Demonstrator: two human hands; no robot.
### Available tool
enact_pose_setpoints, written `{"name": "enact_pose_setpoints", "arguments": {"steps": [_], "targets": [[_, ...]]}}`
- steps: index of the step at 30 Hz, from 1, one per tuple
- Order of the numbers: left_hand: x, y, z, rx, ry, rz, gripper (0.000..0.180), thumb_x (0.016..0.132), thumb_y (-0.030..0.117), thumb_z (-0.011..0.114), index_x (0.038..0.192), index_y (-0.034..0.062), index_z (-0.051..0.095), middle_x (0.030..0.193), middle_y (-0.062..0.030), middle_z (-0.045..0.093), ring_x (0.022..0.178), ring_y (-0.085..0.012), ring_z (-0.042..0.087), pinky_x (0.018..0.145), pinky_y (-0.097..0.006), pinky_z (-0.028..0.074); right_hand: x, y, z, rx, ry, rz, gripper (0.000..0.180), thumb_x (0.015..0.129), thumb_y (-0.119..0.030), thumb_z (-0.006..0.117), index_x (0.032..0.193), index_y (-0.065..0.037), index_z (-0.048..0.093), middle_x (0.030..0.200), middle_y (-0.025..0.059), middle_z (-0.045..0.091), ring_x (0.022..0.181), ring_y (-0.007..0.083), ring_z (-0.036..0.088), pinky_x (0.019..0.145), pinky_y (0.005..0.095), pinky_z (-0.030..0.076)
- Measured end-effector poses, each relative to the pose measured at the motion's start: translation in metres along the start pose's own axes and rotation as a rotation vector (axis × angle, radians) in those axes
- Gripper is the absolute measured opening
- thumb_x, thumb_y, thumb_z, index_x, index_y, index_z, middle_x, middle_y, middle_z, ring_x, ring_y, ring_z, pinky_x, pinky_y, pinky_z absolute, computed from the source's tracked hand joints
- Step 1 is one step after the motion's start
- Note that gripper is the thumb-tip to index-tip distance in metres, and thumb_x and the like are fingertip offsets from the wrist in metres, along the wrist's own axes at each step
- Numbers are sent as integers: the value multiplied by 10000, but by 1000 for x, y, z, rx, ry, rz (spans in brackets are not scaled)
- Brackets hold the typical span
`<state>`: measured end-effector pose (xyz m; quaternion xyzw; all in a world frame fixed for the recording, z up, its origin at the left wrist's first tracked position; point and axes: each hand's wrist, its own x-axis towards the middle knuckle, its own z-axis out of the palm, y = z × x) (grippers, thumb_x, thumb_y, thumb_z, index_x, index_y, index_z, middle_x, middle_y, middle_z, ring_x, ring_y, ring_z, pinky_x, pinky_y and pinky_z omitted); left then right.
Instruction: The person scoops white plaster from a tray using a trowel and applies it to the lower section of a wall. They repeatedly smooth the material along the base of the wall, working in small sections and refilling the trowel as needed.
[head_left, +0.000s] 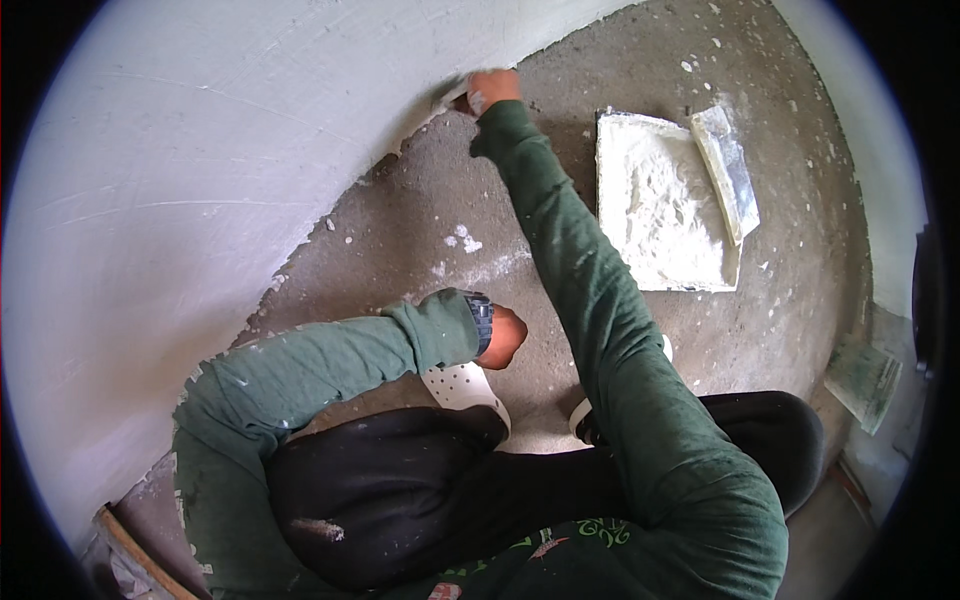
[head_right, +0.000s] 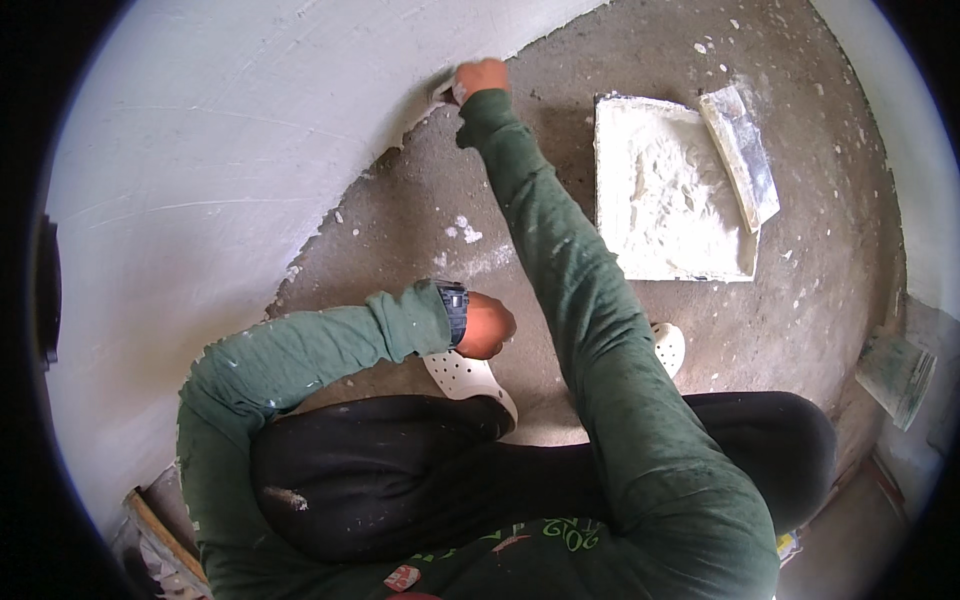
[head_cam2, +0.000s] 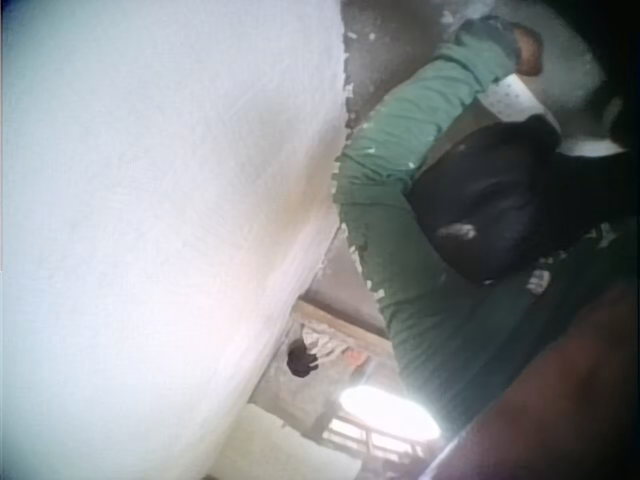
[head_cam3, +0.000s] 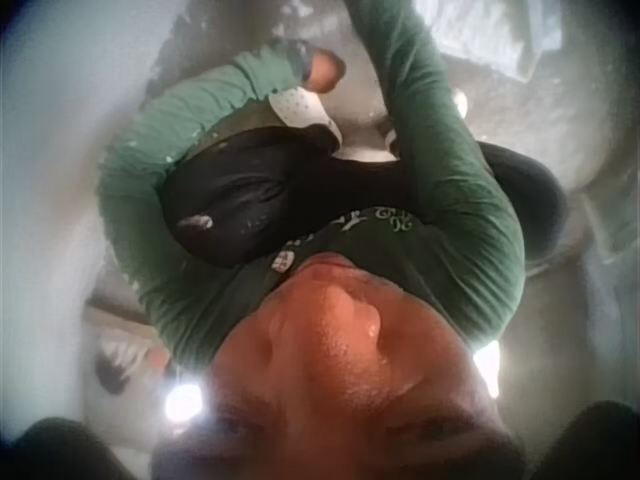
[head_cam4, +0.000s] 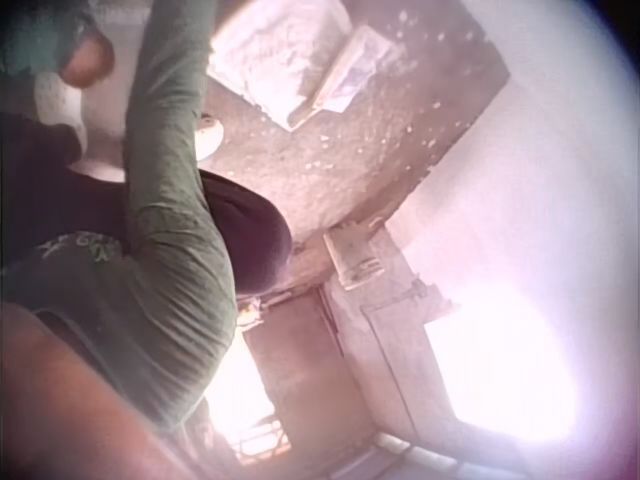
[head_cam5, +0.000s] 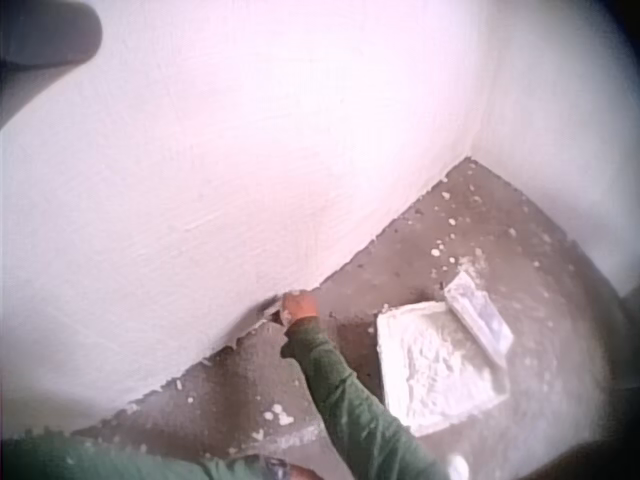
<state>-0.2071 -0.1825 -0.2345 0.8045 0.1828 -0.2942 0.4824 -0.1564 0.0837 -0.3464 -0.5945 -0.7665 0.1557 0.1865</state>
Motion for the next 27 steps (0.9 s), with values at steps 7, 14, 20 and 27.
{"name": "enact_pose_setpoints", "arguments": {"steps": [7,14,20,27], "targets": [[-1,10,-7,17,-36,-29,201,735,154,544,758,-22,639,777,-234,635,758,-400,628,685,-472,498,-53,21,-24,1176,80,546,259,804,-168,549,858,70,636,784,207,644,732,327,650,665,401,513],[0,2,9,70,15,56,205,743,159,551,727,-28,631,749,-227,631,733,-396,627,667,-471,500,-73,-30,11,846,88,537,334,733,-211,581,795,116,602,797,318,605,798,484,581,725,477,458],[-1,-5,18,33,55,68,225,763,179,562,702,-24,636,720,-216,626,713,-384,627,653,-459,502,-46,-46,-4,679,126,347,332,738,-217,572,747,115,584,785,314,596,760,482,565,680,476,448],[-4,2,2,49,3,62,202,721,158,561,711,-26,644,725,-220,625,691,-381,620,632,-452,495,-56,14,-40,1222,131,384,277,839,-129,560,980,106,599,757,149,625,650,205,630,545,337,513]]}}
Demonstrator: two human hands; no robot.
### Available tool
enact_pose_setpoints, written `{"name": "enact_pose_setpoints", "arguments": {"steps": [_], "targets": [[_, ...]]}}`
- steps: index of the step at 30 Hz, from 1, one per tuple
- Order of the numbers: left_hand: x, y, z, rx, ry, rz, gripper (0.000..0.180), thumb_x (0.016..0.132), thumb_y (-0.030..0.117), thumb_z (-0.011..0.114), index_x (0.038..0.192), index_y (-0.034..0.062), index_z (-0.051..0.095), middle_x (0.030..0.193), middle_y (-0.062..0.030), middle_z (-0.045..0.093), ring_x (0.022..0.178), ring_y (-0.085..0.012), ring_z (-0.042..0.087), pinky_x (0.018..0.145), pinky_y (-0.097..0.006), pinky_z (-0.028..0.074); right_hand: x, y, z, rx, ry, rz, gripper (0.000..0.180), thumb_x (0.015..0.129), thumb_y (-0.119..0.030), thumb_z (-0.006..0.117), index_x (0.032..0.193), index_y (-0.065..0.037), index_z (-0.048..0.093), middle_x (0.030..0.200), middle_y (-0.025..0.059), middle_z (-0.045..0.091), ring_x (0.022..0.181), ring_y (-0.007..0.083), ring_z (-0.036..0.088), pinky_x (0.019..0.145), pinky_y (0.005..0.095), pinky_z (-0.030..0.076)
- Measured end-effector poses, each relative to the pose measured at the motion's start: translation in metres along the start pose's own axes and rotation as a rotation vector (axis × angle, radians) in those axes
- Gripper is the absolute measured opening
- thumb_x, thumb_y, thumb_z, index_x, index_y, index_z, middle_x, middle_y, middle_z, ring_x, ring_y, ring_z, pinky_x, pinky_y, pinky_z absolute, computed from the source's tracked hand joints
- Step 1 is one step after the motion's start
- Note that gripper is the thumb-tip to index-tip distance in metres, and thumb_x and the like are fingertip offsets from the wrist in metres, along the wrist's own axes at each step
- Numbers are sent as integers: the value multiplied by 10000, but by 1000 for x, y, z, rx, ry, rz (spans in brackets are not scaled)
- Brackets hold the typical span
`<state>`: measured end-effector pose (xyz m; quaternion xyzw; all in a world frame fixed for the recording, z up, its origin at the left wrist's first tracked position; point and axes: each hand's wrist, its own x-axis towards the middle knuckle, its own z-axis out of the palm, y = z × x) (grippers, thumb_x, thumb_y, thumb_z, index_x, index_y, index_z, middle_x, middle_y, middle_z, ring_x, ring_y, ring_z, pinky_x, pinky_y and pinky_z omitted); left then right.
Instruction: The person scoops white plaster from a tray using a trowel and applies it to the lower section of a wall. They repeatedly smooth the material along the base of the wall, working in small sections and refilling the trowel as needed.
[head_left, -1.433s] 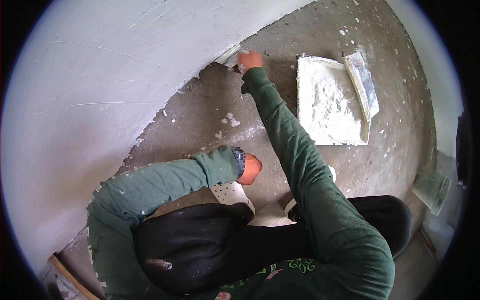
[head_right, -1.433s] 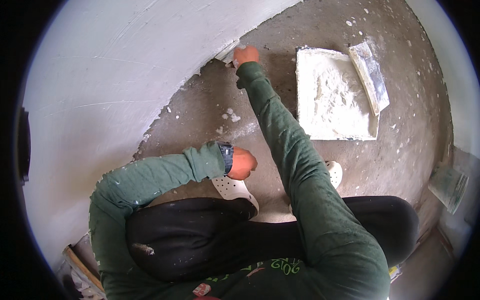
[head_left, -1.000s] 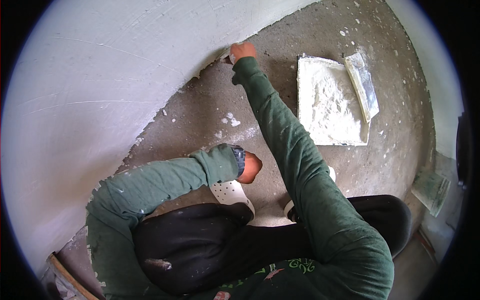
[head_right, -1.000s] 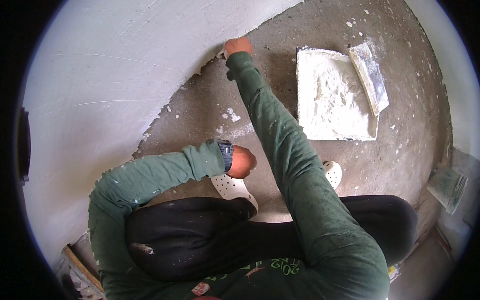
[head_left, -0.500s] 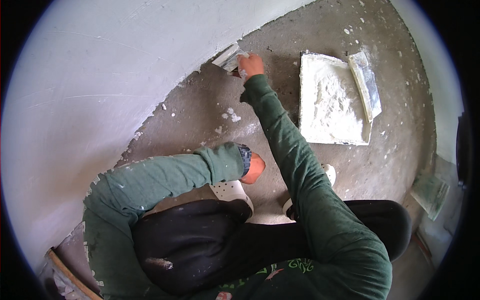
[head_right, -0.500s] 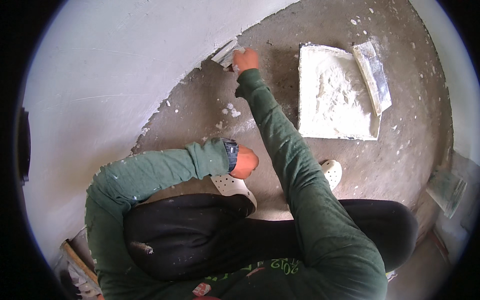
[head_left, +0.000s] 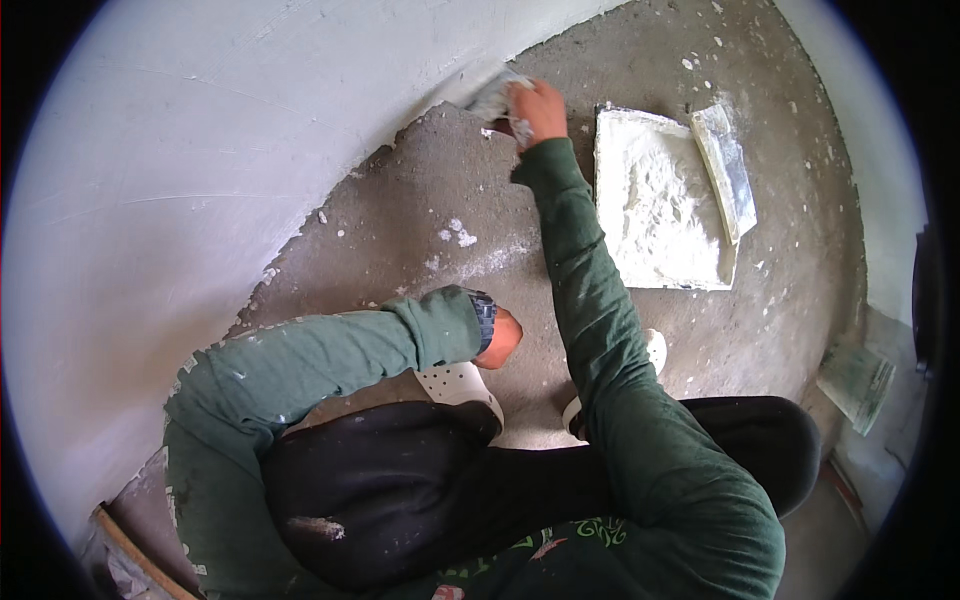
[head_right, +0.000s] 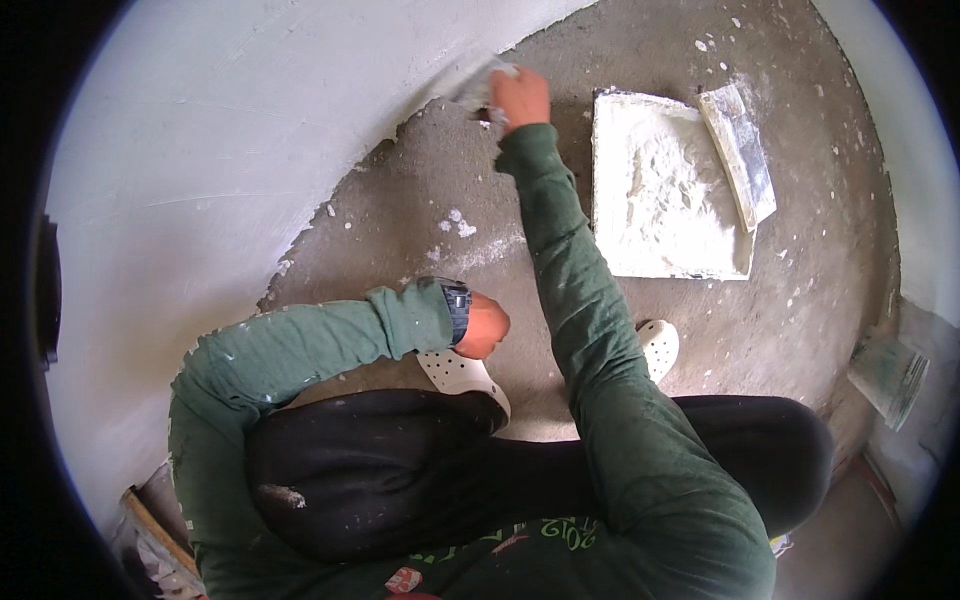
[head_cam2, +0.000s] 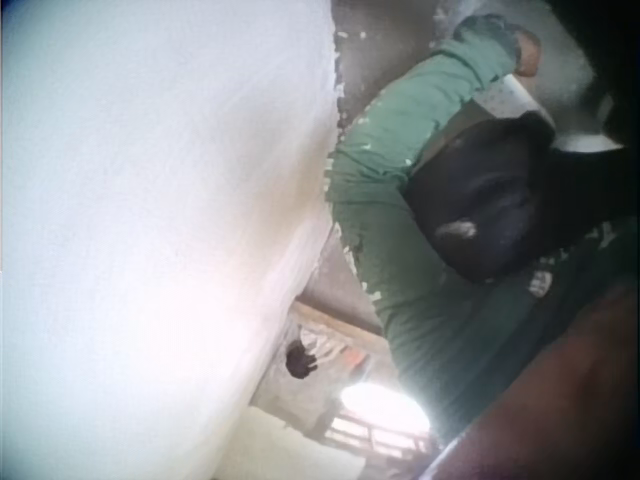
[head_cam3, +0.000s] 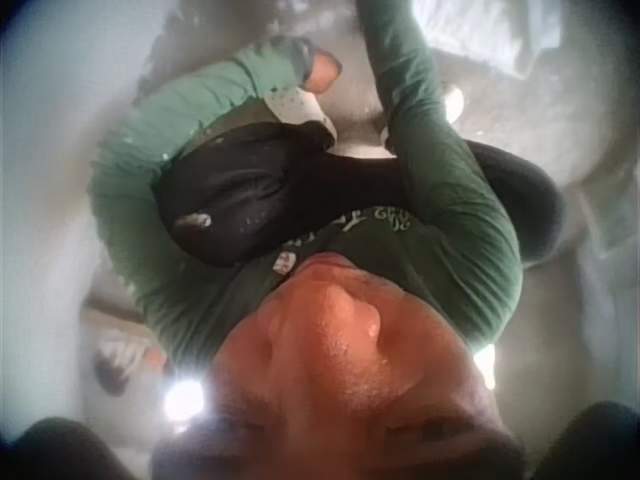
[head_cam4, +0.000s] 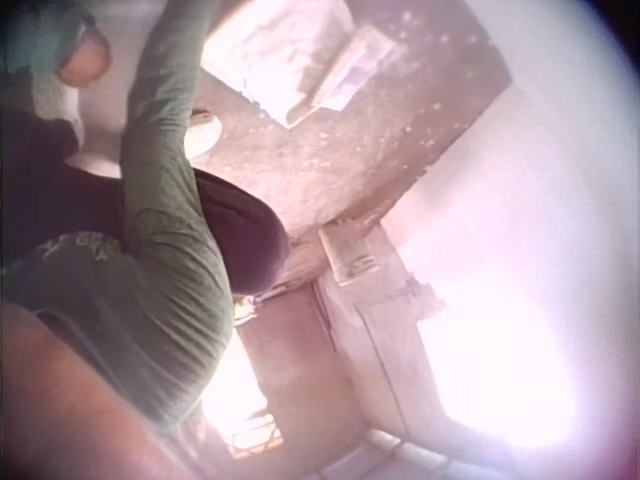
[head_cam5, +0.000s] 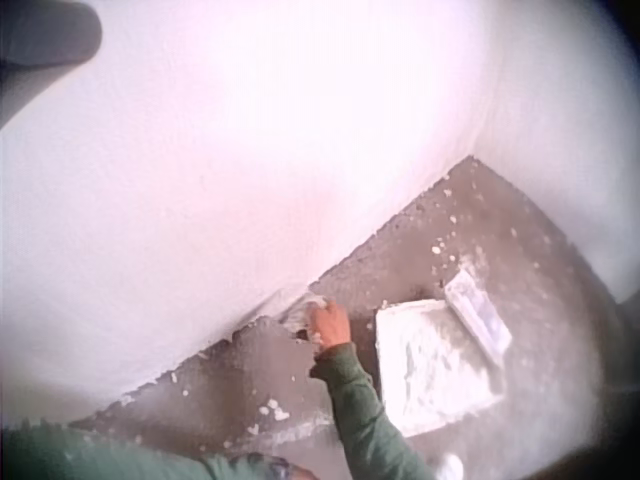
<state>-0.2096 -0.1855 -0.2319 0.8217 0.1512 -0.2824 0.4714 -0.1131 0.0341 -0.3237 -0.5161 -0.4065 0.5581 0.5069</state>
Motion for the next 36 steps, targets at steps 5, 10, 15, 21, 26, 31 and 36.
{"name": "enact_pose_setpoints", "arguments": {"steps": [5,10,15,21,26,31,36], "targets": [[1,11,-21,-10,35,-28,195,702,134,533,719,-28,642,716,-222,620,683,-392,611,625,-462,490,17,35,-35,-258,154,103,232,836,-123,545,932,78,611,798,124,624,681,217,641,519,333,517],[-18,2,-13,-65,-7,-103,198,713,131,536,734,-40,633,713,-235,618,676,-396,612,623,-468,485,19,31,13,-360,141,-5,308,698,-226,571,677,81,592,682,280,584,654,456,559,624,476,421],[-2,-2,-4,-86,41,-48,216,740,154,548,733,-43,637,717,-239,620,666,-393,612,619,-468,484,54,33,1,-1108,-24,-383,246,751,-211,626,725,34,620,790,222,640,775,376,634,687,440,502],[3,4,-8,-57,-83,-93,224,726,154,548,755,-47,645,736,-247,621,663,-400,602,624,-463,480,21,-110,-31,-452,-89,50,254,840,-233,626,941,-1,652,690,105,608,644,211,633,609,347,496],[19,10,-26,4,-96,-50,223,698,127,523,755,-52,643,732,-256,613,671,-410,600,633,-470,478,-41,-174,-131,-846,109,-106,379,754,-287,650,995,6,666,890,232,663,783,342,662,716,380,516],[45,27,-43,144,-131,11,214,695,113,511,737,-56,637,740,-268,612,708,-413,618,654,-473,488,-66,-146,-218,-1117,205,9,492,696,-318,676,1043,30,647,958,233,664,917,350,645,821,380,496],[55,28,-40,168,-122,79,213,699,114,517,734,-61,633,725,-271,608,688,-415,618,639,-466,492,-61,-113,-213,-1133,252,99,405,696,-339,633,933,-13,676,948,217,655,887,382,631,798,411,501]]}}
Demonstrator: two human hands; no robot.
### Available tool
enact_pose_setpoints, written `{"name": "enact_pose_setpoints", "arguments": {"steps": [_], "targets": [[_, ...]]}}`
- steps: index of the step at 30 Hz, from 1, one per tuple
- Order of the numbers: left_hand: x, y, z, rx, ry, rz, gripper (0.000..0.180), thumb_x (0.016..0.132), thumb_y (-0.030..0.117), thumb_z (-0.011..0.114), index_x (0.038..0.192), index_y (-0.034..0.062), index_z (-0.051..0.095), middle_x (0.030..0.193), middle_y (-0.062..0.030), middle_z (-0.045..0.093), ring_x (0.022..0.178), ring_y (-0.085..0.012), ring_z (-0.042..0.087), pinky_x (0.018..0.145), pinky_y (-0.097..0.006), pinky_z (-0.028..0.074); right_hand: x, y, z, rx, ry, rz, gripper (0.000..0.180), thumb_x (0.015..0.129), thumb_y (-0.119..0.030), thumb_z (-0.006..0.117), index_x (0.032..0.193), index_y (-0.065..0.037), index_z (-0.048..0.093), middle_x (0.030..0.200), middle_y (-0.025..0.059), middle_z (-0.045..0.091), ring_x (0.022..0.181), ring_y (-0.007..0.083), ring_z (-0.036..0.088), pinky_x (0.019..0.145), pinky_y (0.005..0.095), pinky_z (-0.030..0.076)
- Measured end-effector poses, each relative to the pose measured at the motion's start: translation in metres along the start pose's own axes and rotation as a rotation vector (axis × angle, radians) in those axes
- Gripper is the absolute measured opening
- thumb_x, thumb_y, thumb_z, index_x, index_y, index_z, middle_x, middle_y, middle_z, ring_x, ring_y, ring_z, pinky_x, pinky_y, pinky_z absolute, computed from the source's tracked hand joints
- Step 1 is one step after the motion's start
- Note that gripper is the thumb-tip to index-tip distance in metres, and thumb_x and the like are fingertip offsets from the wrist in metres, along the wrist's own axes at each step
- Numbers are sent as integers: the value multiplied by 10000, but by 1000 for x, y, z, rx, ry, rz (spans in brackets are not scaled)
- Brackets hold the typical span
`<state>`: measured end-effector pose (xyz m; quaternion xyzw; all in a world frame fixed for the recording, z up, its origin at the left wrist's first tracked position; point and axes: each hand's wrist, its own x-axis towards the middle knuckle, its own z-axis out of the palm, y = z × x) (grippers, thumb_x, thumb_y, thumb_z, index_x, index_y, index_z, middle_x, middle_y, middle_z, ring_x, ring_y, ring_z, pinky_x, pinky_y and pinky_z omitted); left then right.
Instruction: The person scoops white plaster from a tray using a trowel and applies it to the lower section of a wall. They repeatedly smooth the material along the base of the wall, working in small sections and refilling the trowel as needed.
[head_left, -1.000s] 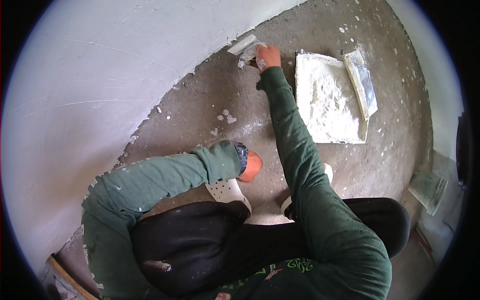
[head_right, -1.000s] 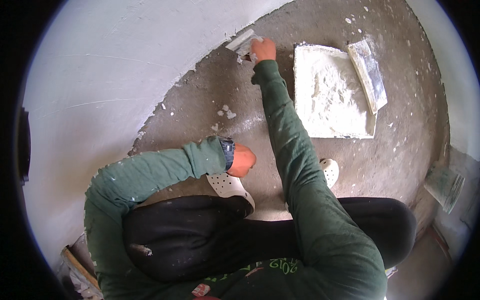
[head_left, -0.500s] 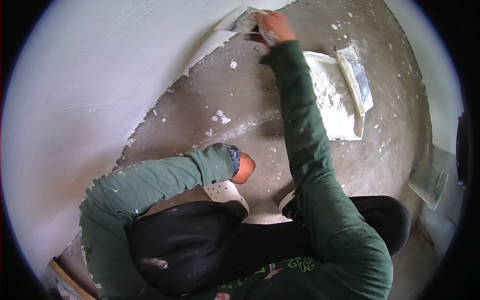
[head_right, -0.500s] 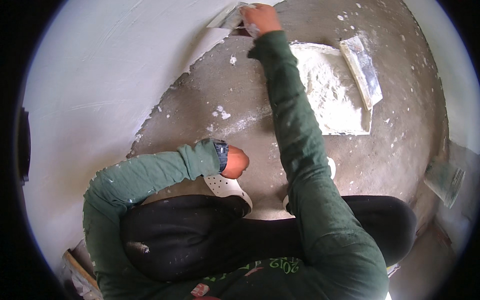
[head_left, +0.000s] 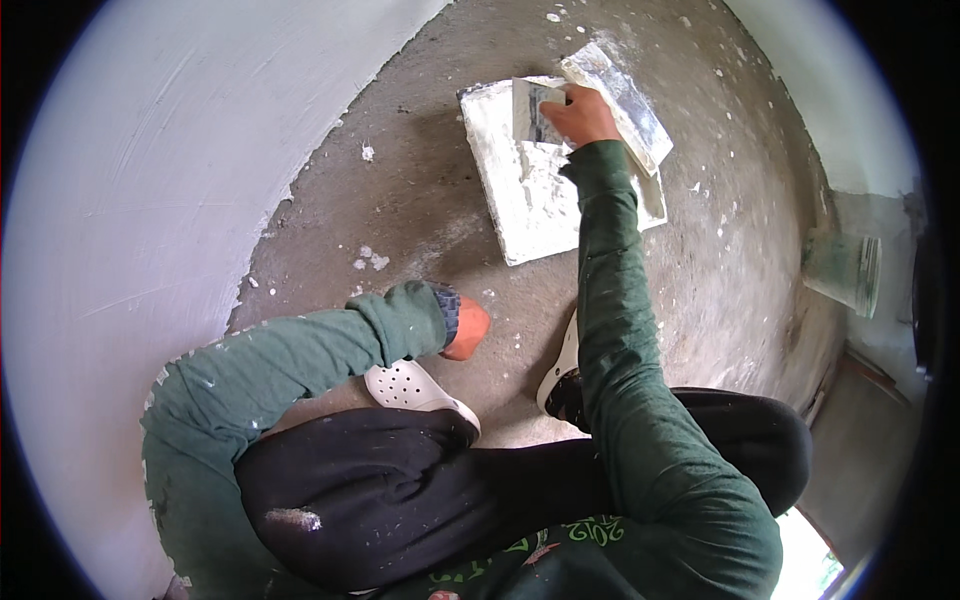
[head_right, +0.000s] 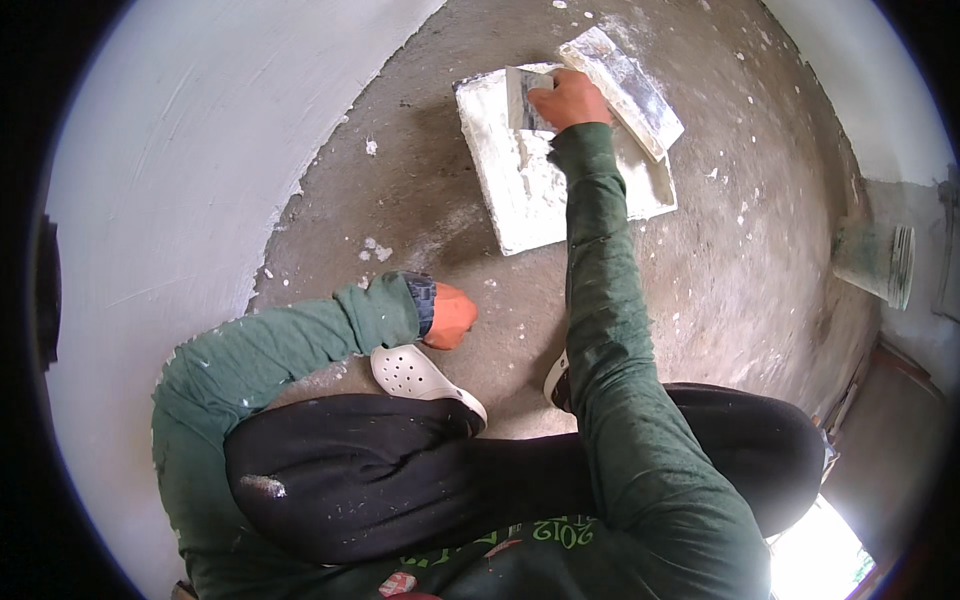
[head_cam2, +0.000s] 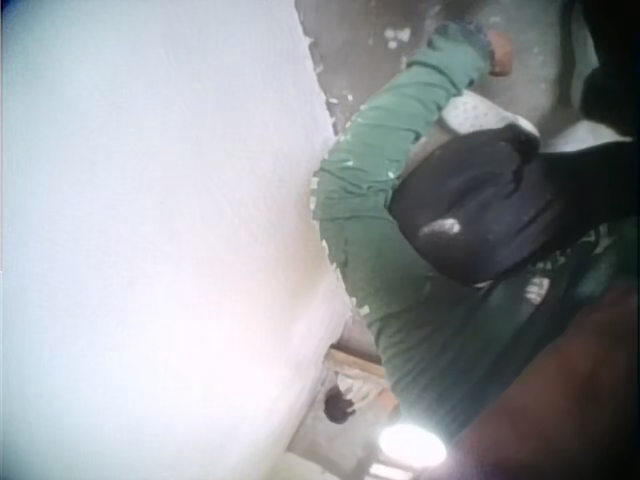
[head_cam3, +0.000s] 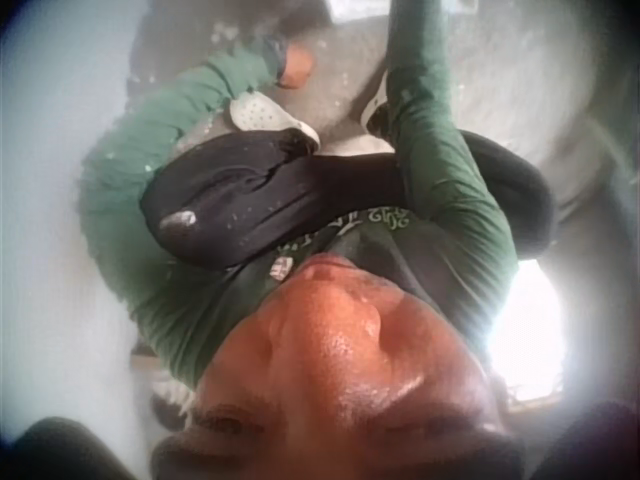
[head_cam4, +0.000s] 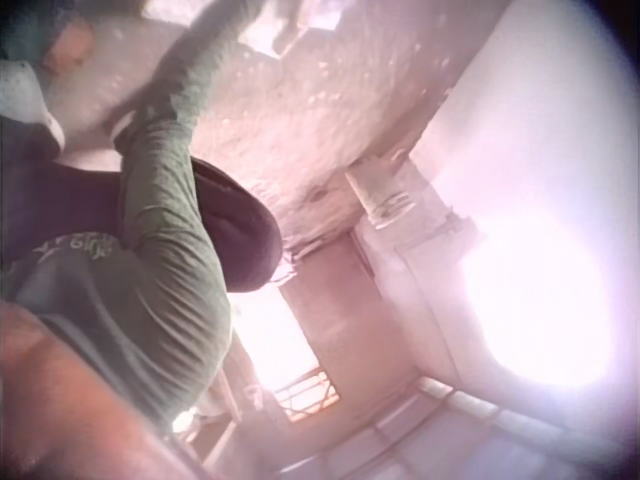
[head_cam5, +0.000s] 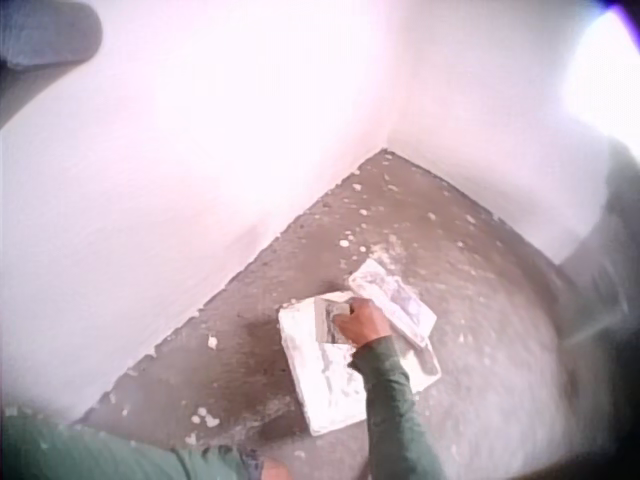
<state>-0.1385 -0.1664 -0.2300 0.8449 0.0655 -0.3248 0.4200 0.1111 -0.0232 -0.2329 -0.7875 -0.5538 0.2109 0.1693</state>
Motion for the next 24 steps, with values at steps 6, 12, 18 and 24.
{"name": "enact_pose_setpoints", "arguments": {"steps": [6,12,18,24], "targets": [[-20,8,-6,-41,57,-4,216,707,107,511,735,-80,616,712,-280,593,669,-425,607,622,-462,484,-1,-3,14,-129,48,-3,418,715,-349,620,984,-33,669,1000,199,652,939,365,622,840,425,496],[-19,5,5,-53,27,-58,216,704,103,515,741,-87,611,711,-286,586,654,-422,602,616,-466,478,-14,5,18,-229,-69,-18,405,742,-326,602,1010,-29,665,1032,225,640,975,369,616,868,426,489],[-12,5,5,-48,-10,-98,220,696,102,516,748,-88,615,713,-287,587,660,-415,609,613,-466,481,-38,4,31,-230,-43,60,363,752,-293,592,1029,-71,665,1009,218,649,958,377,623,859,432,493],[-14,12,-6,-7,-2,6,227,681,107,522,757,-76,632,726,-278,599,671,-411,616,617,-459,490,-61,-12,45,-210,-55,-5,262,754,-208,567,939,-49,662,910,221,659,859,386,637,786,445,511]]}}
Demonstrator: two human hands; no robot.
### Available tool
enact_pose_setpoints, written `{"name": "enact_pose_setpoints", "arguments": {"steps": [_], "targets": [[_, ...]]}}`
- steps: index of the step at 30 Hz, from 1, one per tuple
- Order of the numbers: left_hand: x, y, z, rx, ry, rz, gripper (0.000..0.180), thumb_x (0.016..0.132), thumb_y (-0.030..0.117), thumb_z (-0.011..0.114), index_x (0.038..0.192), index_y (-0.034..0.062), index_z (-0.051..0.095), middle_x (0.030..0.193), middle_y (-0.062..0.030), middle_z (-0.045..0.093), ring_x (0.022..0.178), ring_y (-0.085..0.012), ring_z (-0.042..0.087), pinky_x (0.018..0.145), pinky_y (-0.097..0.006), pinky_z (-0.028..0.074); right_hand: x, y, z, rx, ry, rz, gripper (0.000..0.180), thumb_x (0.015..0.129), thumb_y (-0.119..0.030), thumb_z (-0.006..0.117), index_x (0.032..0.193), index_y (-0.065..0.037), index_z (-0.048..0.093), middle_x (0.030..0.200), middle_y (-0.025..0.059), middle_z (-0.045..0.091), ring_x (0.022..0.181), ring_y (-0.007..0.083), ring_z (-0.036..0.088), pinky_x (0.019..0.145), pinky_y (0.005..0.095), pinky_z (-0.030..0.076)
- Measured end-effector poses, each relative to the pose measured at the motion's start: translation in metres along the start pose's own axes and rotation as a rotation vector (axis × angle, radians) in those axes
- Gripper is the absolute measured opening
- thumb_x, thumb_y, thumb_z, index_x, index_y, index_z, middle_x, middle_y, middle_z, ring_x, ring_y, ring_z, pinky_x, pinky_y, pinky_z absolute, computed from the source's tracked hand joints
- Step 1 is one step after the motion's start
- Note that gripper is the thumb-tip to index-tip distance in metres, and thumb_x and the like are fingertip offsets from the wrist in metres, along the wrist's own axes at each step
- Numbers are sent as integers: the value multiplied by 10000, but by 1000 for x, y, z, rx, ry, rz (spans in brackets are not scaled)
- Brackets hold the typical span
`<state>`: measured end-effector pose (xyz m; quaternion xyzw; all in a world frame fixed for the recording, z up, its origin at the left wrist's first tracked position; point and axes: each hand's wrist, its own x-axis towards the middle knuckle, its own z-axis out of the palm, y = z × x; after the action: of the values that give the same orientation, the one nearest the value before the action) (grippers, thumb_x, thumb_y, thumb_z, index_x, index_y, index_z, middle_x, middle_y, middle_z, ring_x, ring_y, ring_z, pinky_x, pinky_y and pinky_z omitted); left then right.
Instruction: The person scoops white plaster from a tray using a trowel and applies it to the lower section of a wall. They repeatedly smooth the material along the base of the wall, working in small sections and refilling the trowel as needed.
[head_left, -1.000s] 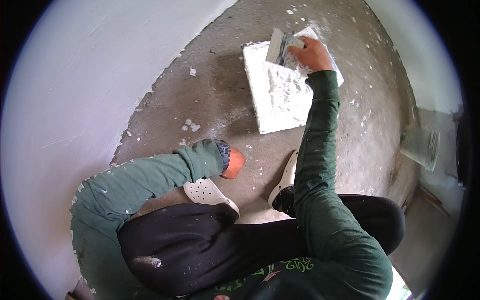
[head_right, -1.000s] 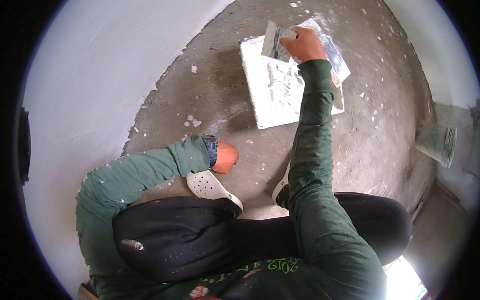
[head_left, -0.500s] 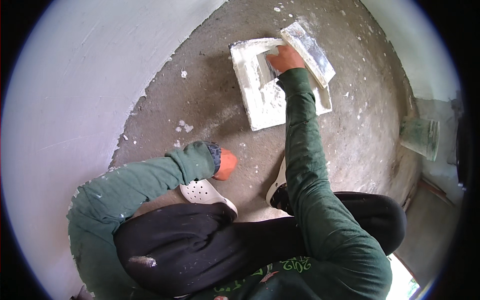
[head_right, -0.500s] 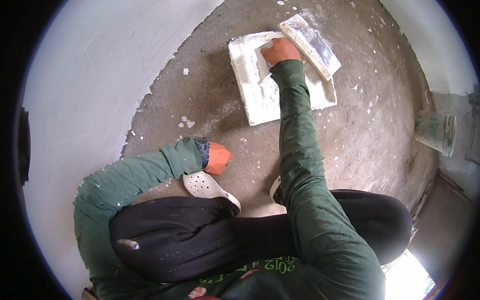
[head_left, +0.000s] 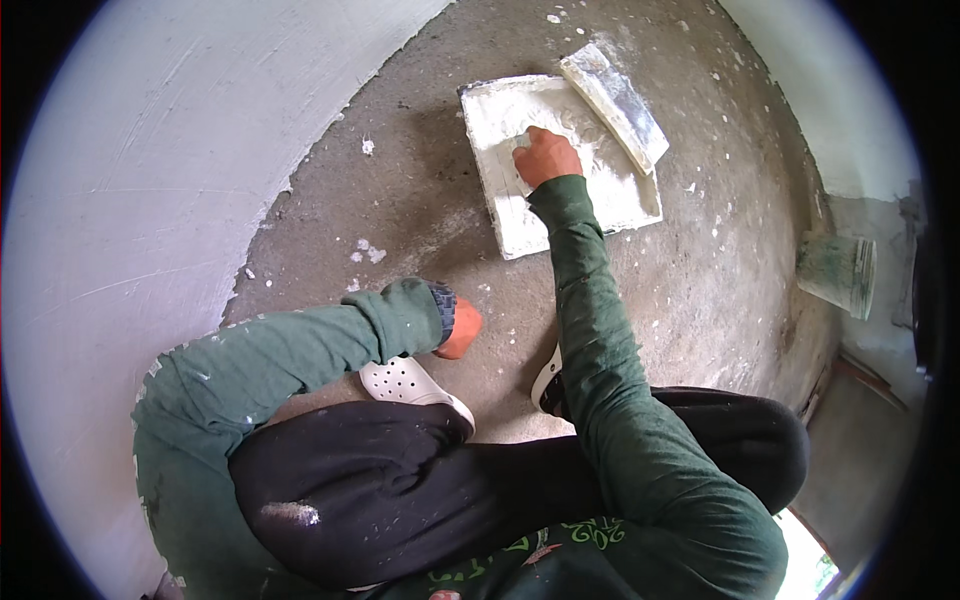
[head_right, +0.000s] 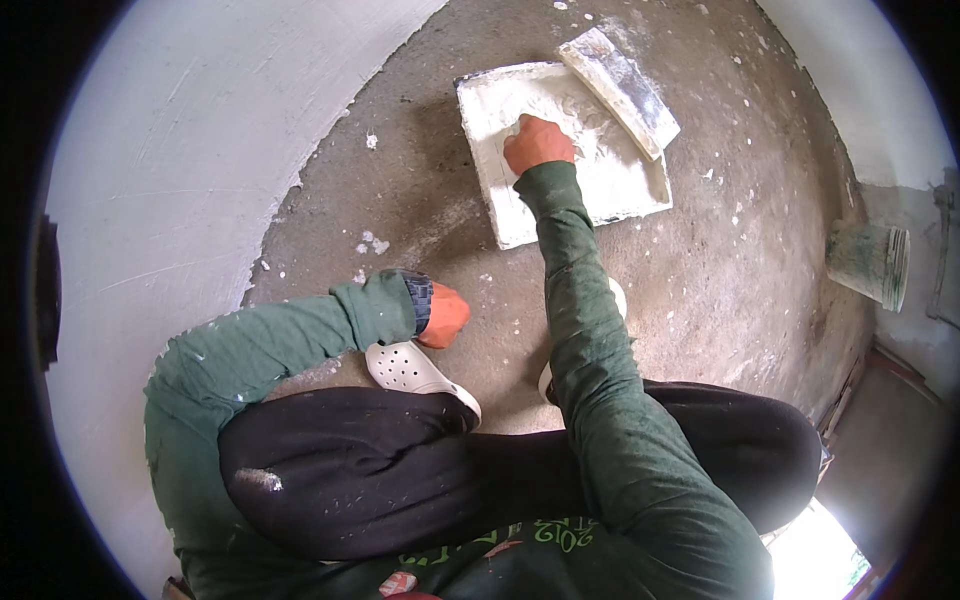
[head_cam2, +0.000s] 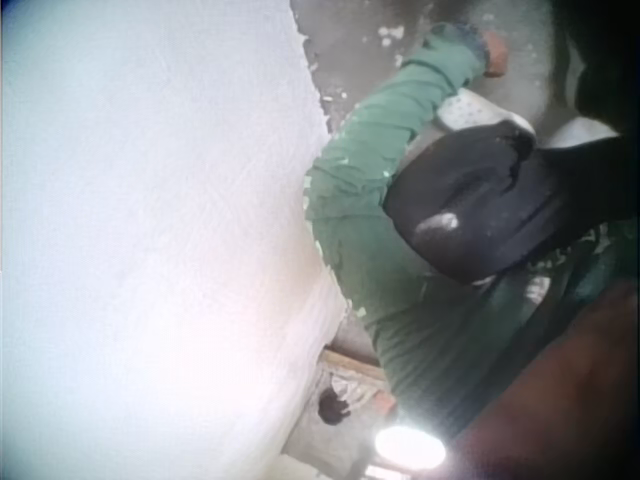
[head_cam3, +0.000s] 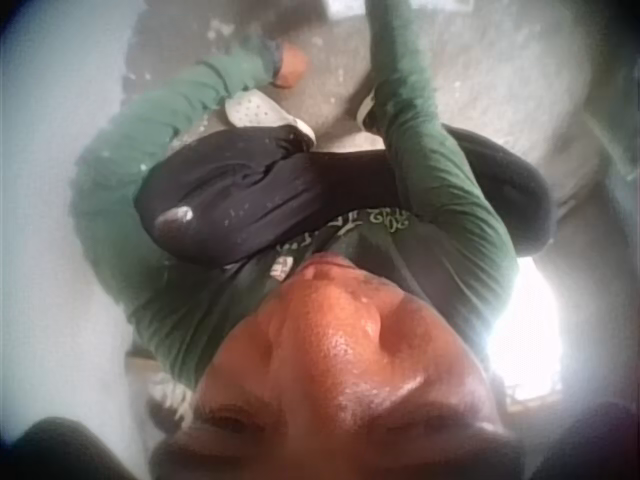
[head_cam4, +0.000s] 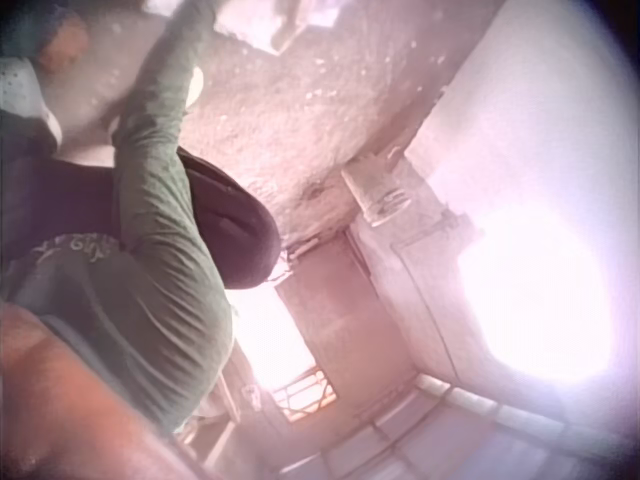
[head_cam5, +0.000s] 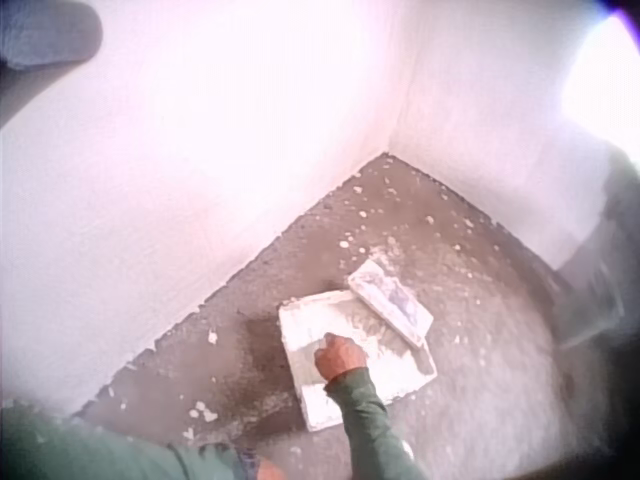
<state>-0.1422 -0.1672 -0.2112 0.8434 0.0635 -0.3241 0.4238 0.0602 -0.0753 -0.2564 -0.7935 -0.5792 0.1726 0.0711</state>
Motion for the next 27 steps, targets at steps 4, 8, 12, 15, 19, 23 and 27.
{"name": "enact_pose_setpoints", "arguments": {"steps": [4,8,12,15,19,23,27], "targets": [[9,-6,9,60,-9,33,226,673,113,522,754,-57,648,730,-262,611,681,-407,619,628,-463,493,-11,-11,2,108,-7,-86,240,749,-184,556,884,-9,648,879,248,648,854,402,628,788,454,503],[12,-7,13,44,-4,-10,230,672,122,523,750,-51,653,729,-256,614,689,-403,621,635,-468,492,-21,-24,5,114,-102,-50,286,755,-222,570,928,-4,636,912,260,634,893,403,614,816,445,488],[18,-9,21,56,-13,-28,227,680,128,535,764,-41,661,735,-246,622,669,-377,622,627,-462,490,-13,-9,18,177,-52,-72,274,752,-242,582,868,3,620,869,245,637,855,400,614,781,438,488],[15,-7,19,47,-4,-32,223,685,122,534,765,-45,657,729,-250,617,659,-381,618,619,-461,490,7,25,13,289,-211,-102,282,745,-275,597,824,-6,617,934,253,622,876,388,605,766,429,492],[7,-7,18,-27,47,10,224,686,121,530,752,-59,646,717,-270,600,672,-413,614,618,-466,493,37,67,26,451,-367,-102,224,808,-222,592,770,-2,598,699,97,586,642,203,556,572,338,415],[12,-1,16,-37,67,15,214,682,124,542,741,-55,645,705,-265,598,671,-411,613,618,-464,494,44,129,49,811,-49,-309,278,852,-188,564,1059,-5,590,877,53,635,733,153,610,672,298,511],[-17,-4,24,-37,91,5,198,660,132,578,712,-51,631,711,-252,593,665,-396,607,600,-460,485,31,13,-1,1302,-596,177,276,880,-127,490,1127,-5,516,986,80,620,822,198,628,732,362,532]]}}
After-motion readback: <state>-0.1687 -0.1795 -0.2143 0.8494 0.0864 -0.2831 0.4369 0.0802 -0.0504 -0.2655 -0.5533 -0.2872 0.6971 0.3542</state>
